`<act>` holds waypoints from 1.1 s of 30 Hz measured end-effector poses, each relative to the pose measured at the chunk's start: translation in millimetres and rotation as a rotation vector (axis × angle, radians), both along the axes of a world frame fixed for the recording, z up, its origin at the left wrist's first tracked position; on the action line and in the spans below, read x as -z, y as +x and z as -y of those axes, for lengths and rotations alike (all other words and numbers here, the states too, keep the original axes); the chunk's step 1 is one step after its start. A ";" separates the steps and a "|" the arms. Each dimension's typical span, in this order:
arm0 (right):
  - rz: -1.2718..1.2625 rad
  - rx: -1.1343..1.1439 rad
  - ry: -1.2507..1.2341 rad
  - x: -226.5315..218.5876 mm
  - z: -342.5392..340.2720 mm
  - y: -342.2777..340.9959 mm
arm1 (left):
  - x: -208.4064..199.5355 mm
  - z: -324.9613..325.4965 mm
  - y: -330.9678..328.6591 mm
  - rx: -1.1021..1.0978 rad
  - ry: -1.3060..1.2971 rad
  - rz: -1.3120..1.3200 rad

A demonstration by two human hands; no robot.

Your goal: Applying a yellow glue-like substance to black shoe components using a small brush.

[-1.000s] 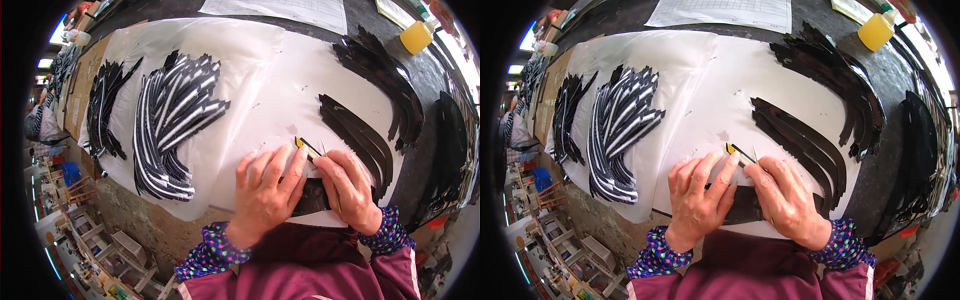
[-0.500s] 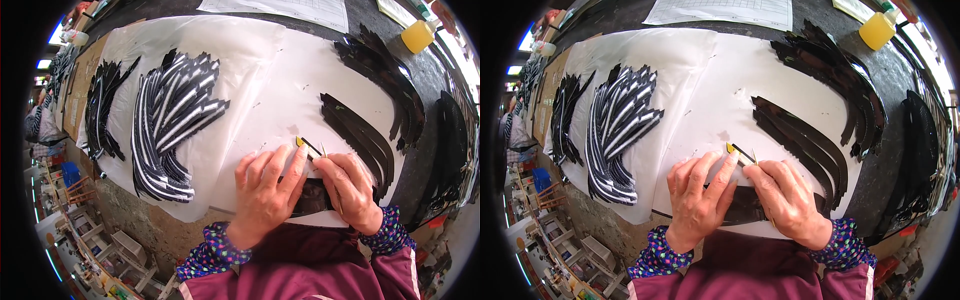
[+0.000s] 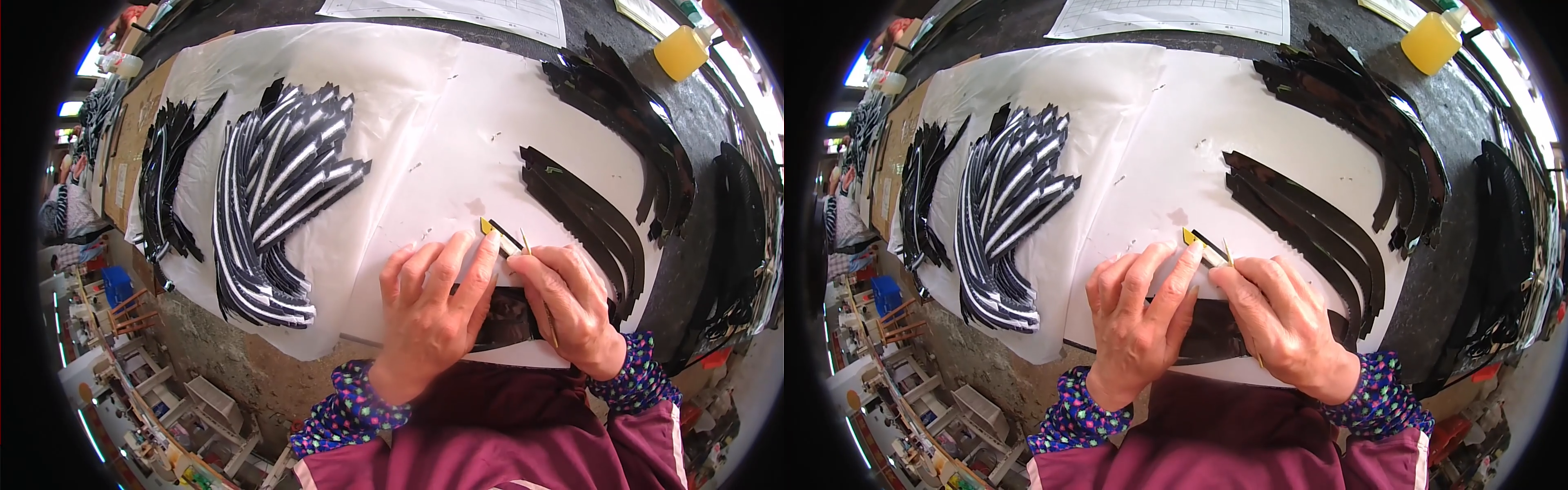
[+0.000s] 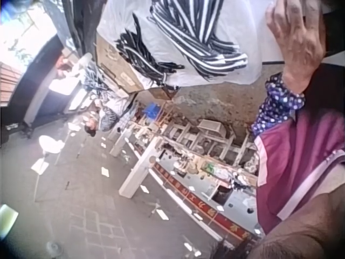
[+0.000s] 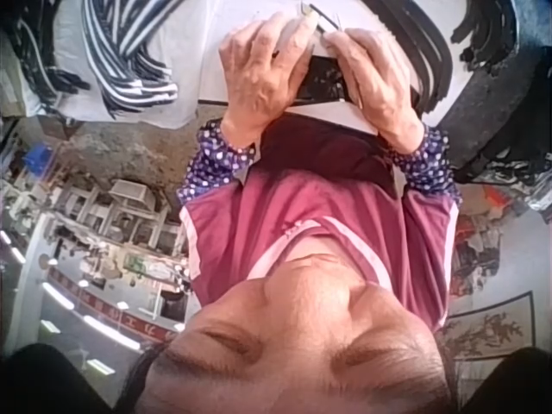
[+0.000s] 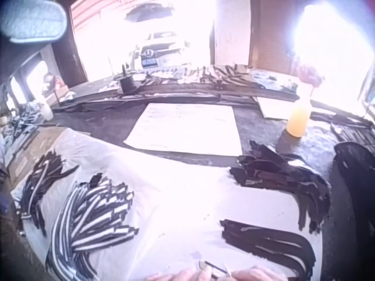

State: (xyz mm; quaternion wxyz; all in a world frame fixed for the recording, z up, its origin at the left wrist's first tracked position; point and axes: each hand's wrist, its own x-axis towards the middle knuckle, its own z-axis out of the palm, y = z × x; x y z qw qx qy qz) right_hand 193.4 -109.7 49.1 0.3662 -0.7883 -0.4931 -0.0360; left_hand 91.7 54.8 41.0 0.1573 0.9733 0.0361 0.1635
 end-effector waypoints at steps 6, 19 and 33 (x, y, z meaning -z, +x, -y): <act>-0.003 -0.009 0.001 -0.4 -0.1 0.5 | -0.8 -0.2 -0.9 0.020 -0.013 -0.027; -0.027 -0.006 0.021 0.0 0.2 -0.1 | 1.9 0.2 0.3 0.007 0.024 0.005; 0.002 -0.007 0.023 3.9 2.4 1.2 | 2.2 -1.9 0.6 0.036 0.037 0.000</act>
